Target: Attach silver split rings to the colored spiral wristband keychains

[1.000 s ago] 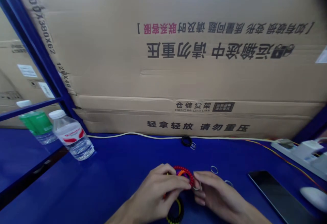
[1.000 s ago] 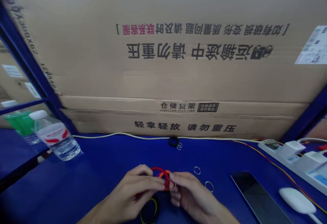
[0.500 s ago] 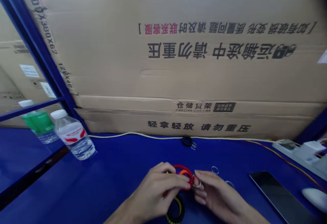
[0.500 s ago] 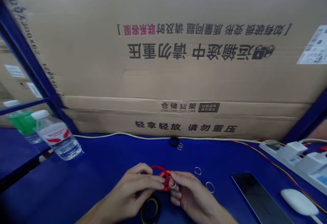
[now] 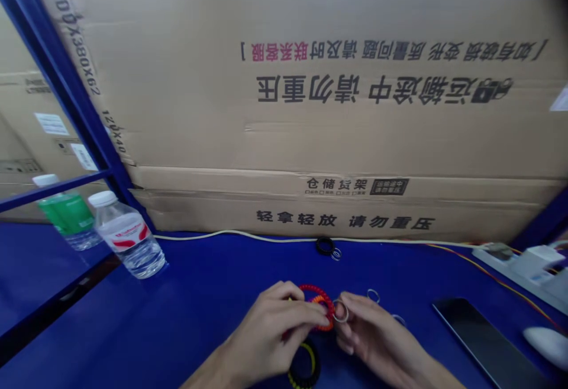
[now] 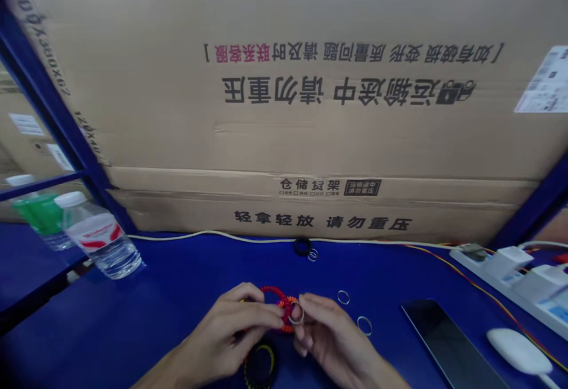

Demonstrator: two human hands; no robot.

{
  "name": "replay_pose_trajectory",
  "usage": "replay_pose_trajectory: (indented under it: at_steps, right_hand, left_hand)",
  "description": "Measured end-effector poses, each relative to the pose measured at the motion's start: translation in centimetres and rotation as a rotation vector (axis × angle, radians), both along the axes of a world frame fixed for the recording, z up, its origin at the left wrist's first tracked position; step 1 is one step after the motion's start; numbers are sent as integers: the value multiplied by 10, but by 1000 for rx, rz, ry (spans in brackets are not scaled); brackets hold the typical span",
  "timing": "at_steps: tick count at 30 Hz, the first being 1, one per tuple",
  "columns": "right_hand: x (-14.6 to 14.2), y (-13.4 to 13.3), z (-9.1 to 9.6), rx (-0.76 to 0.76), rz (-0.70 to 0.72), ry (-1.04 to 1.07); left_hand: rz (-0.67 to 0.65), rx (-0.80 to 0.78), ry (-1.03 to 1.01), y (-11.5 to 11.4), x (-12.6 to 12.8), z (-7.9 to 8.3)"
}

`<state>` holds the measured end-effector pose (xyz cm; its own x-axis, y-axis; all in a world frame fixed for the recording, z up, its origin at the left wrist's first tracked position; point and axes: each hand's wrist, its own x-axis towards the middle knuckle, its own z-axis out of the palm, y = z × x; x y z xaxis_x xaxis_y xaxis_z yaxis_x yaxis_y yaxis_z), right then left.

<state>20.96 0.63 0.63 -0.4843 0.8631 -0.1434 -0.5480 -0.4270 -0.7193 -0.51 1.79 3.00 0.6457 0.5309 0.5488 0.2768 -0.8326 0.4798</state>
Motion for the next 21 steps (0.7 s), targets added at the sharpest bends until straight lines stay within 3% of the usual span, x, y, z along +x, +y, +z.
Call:
replay_pose_trajectory:
  at_steps: [5,10,14,18,21]
  right_hand:
    - [1,3,2,73,-66,-55]
    - [2,3,4,131,-5,-217]
    - [4,2,7,217,-84,-295]
    - [14,8,12,266,-78,-480]
    - [28,17,16,327,-181,-632]
  left_hand:
    - [27,12,35,0,0,1]
    - [22,65,94,-1,0,1]
    - [55,23,58,3,1,2]
    - [91,-25,58,15,7,8]
    - [135,-59,101,39,17,12]
